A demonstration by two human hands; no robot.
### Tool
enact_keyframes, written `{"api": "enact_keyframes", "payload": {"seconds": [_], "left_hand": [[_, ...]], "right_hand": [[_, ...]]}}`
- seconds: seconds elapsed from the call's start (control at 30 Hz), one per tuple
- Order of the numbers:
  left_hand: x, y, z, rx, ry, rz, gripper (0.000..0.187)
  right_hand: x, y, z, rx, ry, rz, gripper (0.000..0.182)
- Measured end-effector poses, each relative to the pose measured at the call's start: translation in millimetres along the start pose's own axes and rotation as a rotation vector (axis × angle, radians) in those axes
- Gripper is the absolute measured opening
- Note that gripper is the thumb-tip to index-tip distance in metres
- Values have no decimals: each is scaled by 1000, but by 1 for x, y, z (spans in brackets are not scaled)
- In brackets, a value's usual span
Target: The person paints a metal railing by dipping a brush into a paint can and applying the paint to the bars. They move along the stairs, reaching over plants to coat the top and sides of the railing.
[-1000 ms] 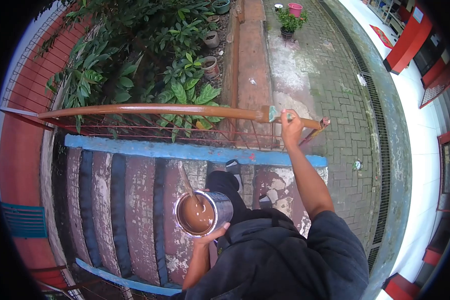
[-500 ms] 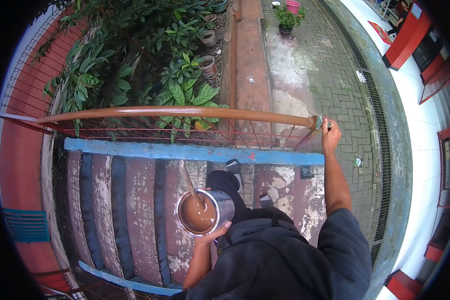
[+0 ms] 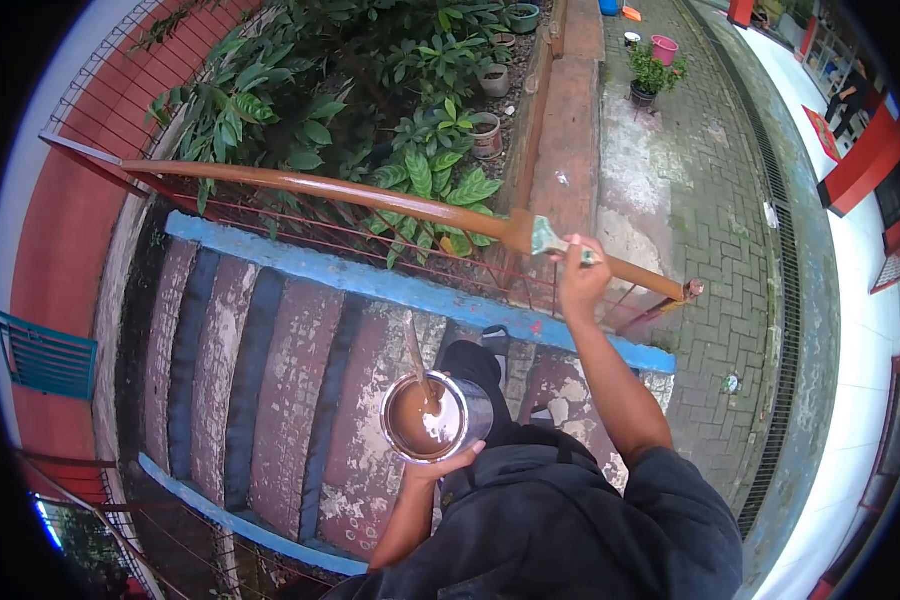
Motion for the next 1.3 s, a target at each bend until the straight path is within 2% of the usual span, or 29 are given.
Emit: {"api": "enact_keyframes", "payload": {"seconds": [0.07, 0.13, 0.17, 0.2, 0.27, 0.33, 0.4, 0.5, 0.57, 0.6, 0.67, 0.87, 0.9, 0.93, 1.03, 1.13, 1.23, 1.3], "left_hand": [[-1, -1, 2, -14, -14, 20, 92], [-9, 2, 2, -54, -22, 49, 86], [-32, 24, -49, 36, 79, 15, 76], [-30, 19, -38, 41, 77, 11, 76], [-29, 13, -21, -149, 125, 143, 69], [-33, 20, -31, -105, 96, 127, 69], [-34, 26, -35, -67, 69, 116, 70], [-38, 26, -42, -33, 172, 41, 74], [-32, 27, -44, -92, 140, 158, 64], [-28, 24, -42, -98, 147, 145, 64], [-20, 19, -36, -71, 181, 80, 66], [1, 15, -45, -114, 148, -90, 92], [14, 3, -28, -150, 40, -97, 100], [10, 8, -38, -146, 105, -96, 104], [19, 1, -25, -126, 37, -119, 105], [23, -2, -26, -167, 100, -136, 105], [24, 4, -32, -118, 79, -80, 96], [27, 3, -31, -113, -26, -81, 91]], "right_hand": [[-5, -60, -23, 57, -29, -140, 23], [-6, -107, -44, 82, 22, -173, 24], [-6, -125, -48, 70, 54, -187, 24], [-5, -140, -47, 57, 87, -200, 24], [-4, -151, -42, 82, 82, -192, 26], [-1, -147, -33, 65, 22, -175, 23], [4, -130, -19, 75, 31, -172, 25], [7, -90, 6, 13, 25, -161, 26], [12, -59, 26, -6, -11, -147, 28], [15, -43, 37, -18, -12, -135, 28], [21, -10, 60, -24, -110, -86, 29], [37, 90, 121, -42, -180, 9, 29], [41, 105, 138, 50, -224, 30, 29], [43, 118, 154, 150, -264, 46, 30], [50, 171, 178, 122, -302, 94, 30], [57, 221, 202, 123, -309, 115, 31], [57, 260, 211, 66, -316, 201, 31], [59, 281, 216, 13, -298, 214, 32]]}}
Point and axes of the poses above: each hand's wrist, its own x-axis towards the middle knuckle, its own y-axis out of the back of the hand, z = x × y, the point moved 5 cm from there along x, towards the middle knuckle, and after that the axes turned 13 degrees about -x, right-handed, at the moved point
